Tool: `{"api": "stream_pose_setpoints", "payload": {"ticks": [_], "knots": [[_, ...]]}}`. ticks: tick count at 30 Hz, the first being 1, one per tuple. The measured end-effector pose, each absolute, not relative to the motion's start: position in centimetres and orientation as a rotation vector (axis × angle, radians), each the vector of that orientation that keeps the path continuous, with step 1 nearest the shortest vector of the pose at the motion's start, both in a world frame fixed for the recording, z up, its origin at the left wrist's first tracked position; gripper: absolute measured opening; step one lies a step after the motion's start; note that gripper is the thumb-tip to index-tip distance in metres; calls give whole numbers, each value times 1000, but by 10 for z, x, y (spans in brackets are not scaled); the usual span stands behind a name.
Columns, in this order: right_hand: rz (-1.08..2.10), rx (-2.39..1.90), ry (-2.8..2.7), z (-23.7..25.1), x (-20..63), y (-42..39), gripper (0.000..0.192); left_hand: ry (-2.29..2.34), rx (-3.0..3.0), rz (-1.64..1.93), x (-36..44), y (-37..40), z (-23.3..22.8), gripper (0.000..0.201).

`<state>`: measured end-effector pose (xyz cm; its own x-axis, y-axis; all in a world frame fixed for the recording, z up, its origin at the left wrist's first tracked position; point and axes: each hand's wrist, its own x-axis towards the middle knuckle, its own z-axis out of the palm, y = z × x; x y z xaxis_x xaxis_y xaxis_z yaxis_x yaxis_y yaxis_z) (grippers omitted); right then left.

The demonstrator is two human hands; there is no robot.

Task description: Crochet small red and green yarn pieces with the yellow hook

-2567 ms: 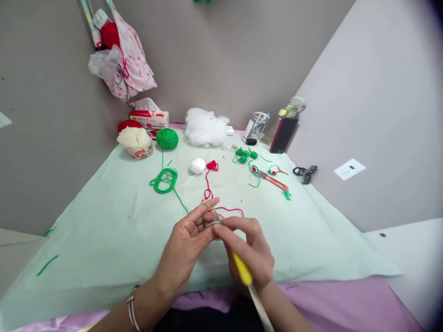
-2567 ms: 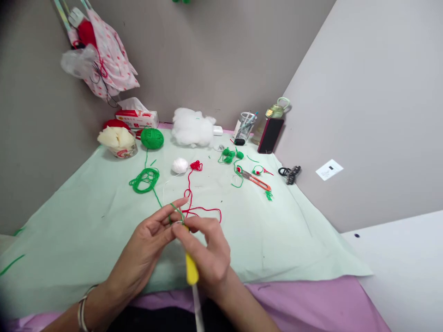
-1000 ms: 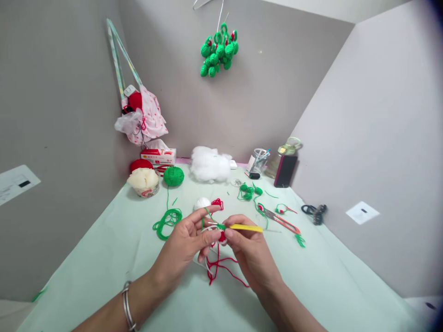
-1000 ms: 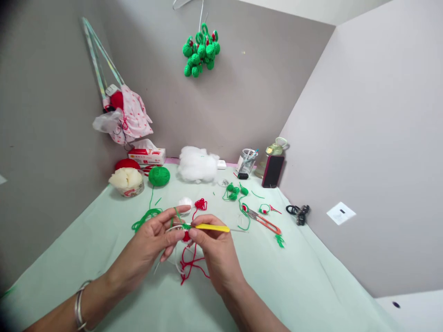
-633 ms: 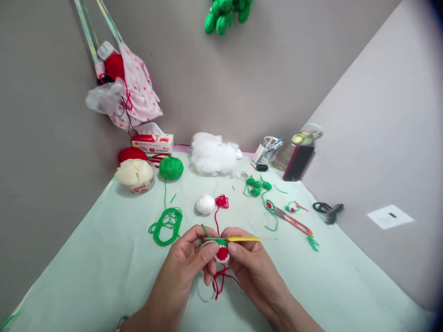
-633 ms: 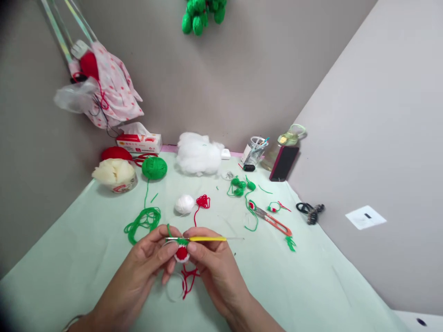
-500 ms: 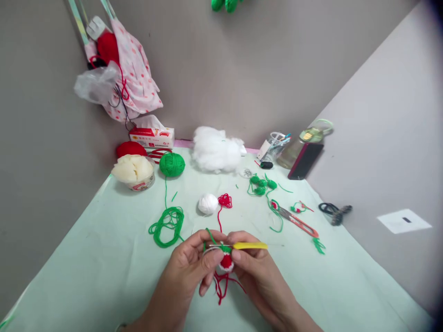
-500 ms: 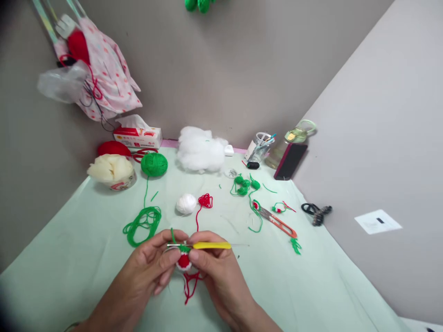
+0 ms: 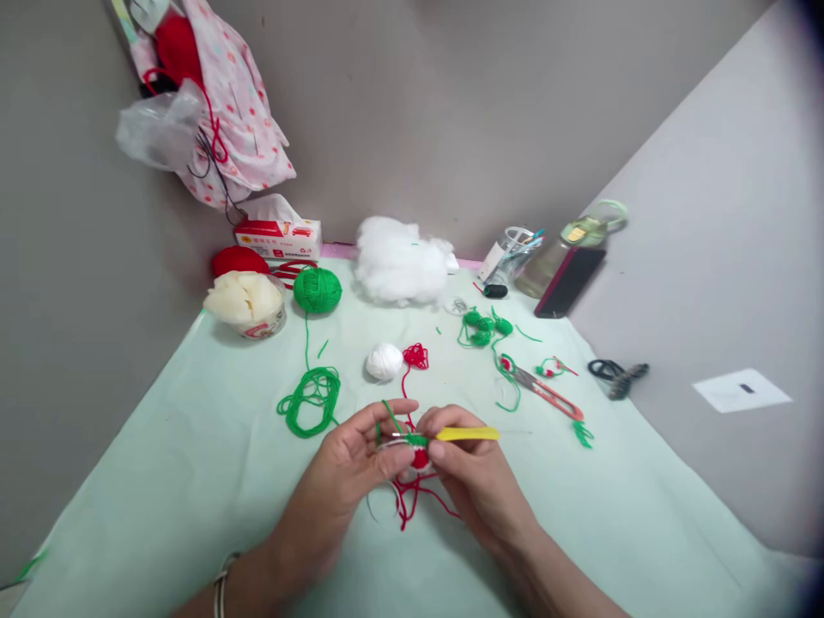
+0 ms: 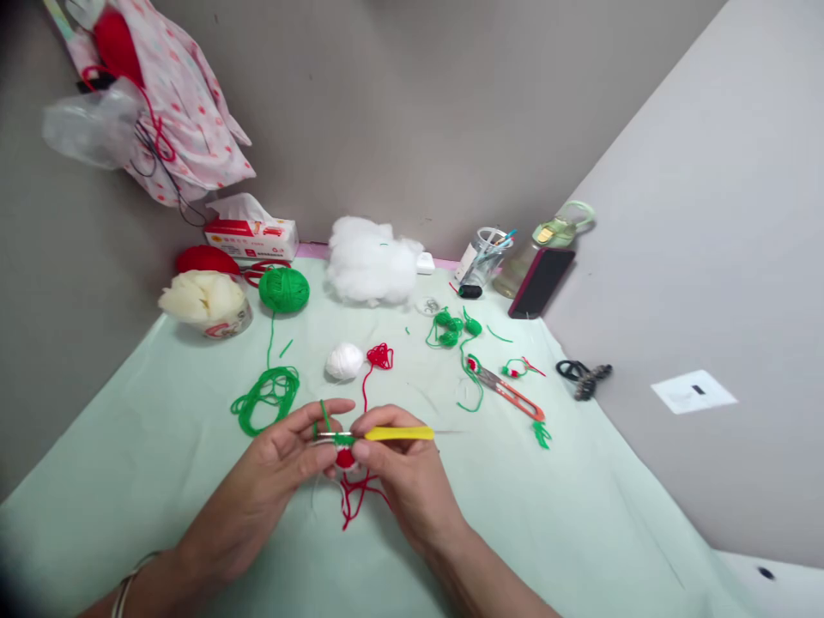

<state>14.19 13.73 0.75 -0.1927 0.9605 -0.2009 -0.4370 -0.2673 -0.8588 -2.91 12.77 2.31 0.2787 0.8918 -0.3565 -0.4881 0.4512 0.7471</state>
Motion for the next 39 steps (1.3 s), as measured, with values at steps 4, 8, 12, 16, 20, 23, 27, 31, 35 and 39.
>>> {"api": "stream_pose_setpoints", "payload": {"ticks": [4,8,12,16,20,23,27,31,35,39], "knots": [[1682,-894,-805,17,142,129,27,851,612,1055,-26,117,32,35],[1628,-852,-834,25,141,118,29,835,613,1156,-22,102,38,30],[1573,-831,-867,33,141,105,29,859,629,1233,-17,84,44,34],[1459,-824,-921,36,145,91,25,864,664,1247,-13,67,46,31],[1265,-822,-1043,29,151,74,16,841,755,1188,-11,54,43,29],[1070,-829,-1141,23,152,58,9,844,817,1164,-10,46,40,27],[816,-843,-1221,20,151,39,13,884,893,1150,-10,37,39,28],[741,-833,-1198,17,149,30,16,989,961,1194,-7,32,39,34],[802,-823,-1136,9,153,29,13,1131,1028,1317,-5,31,38,31],[875,-811,-1062,1,158,30,9,1084,1080,1227,-1,32,35,17]]}}
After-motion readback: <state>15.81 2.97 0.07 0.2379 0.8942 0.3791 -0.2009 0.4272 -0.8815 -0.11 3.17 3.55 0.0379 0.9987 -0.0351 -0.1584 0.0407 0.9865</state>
